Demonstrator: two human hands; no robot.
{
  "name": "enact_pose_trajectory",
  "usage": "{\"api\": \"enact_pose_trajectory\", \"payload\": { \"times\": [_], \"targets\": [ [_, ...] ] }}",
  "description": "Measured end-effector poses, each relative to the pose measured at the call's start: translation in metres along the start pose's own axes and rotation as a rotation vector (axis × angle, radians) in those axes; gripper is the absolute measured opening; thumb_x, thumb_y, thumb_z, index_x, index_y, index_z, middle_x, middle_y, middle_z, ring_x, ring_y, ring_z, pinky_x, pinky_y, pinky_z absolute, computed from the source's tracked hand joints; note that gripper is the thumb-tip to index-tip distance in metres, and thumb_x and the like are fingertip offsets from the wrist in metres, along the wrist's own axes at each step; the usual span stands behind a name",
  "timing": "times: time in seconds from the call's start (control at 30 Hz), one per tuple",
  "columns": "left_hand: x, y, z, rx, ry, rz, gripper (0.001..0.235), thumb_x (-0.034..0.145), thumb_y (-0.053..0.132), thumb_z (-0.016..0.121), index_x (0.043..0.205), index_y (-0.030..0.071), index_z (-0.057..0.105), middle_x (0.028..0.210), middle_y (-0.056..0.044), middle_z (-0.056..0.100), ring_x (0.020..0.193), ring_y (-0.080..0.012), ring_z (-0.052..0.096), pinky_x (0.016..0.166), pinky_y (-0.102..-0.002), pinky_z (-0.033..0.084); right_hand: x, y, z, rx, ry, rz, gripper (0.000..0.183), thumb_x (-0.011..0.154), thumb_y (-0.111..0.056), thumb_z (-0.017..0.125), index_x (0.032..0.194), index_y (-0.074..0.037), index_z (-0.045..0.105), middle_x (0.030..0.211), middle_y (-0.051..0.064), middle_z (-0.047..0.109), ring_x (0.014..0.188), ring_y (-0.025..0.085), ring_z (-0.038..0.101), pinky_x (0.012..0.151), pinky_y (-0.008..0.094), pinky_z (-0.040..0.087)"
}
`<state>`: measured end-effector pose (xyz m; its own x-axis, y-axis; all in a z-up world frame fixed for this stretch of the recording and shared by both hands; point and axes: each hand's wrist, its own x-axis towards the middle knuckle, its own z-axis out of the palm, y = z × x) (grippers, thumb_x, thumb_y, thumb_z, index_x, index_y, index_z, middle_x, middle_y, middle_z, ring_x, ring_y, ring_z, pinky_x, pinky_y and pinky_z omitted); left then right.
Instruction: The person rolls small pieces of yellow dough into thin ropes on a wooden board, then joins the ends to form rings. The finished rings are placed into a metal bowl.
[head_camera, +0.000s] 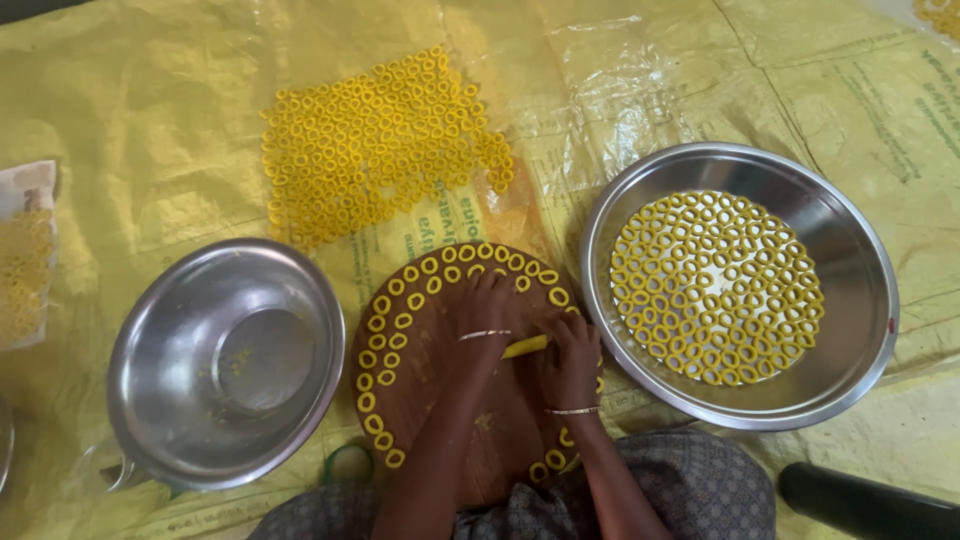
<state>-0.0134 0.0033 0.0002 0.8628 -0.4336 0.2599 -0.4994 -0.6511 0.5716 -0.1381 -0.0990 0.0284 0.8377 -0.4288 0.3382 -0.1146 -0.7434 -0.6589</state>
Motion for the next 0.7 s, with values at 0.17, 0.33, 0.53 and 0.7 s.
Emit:
{"api": "enact_pose_trajectory", "payload": {
  "times": [0.17,0.33,0.53,0.7],
  "targets": [
    [-0.063,0.001,-0.024,-0.095,-0.069,-0.125,0.021,0.092,0.019,0.069,0.11,0.008,0.07,0.113,-0.015,0.064,0.107,-0.0368,0.06,0.089,-0.05,0.05,-0.006,-0.004,0.0,-0.173,-0.176,-0.078,0.038,0.075,-0.016,0.074,0.113,-0.014,0.069,0.122,0.01,0.06,0.113,0.04,0.049,0.093,0.054,0.035],
    [-0.097,0.003,-0.014,0.079,-0.142,-0.114,0.023,0.085,0.013,0.068,0.106,0.004,0.065,0.108,-0.017,0.064,0.105,-0.0378,0.059,0.082,-0.05,0.05,-0.007,0.001,0.002,-0.266,-0.131,-0.209,0.038,0.075,-0.019,0.074,0.112,-0.015,0.07,0.119,0.009,0.06,0.119,0.037,0.049,0.099,0.053,0.034],
    [-0.103,-0.015,-0.006,0.03,-0.034,-0.084,0.019,0.091,0.011,0.067,0.11,0.007,0.066,0.114,-0.012,0.065,0.108,-0.0342,0.06,0.092,-0.047,0.051,-0.016,-0.008,-0.006,-0.267,-0.123,-0.272,0.034,0.078,-0.018,0.075,0.111,-0.012,0.07,0.112,0.01,0.061,0.116,0.035,0.052,0.099,0.05,0.037],
    [-0.114,-0.018,-0.031,-0.012,-0.022,-0.006,0.038,0.077,0.014,0.072,0.114,0.004,0.067,0.114,-0.017,0.067,0.106,-0.0394,0.06,0.086,-0.049,0.049,-0.023,-0.014,-0.013,0.063,-0.271,-0.127,0.028,0.082,-0.012,0.074,0.107,-0.004,0.068,0.114,0.015,0.062,0.102,0.037,0.061,0.085,0.044,0.05]
  ]
}}
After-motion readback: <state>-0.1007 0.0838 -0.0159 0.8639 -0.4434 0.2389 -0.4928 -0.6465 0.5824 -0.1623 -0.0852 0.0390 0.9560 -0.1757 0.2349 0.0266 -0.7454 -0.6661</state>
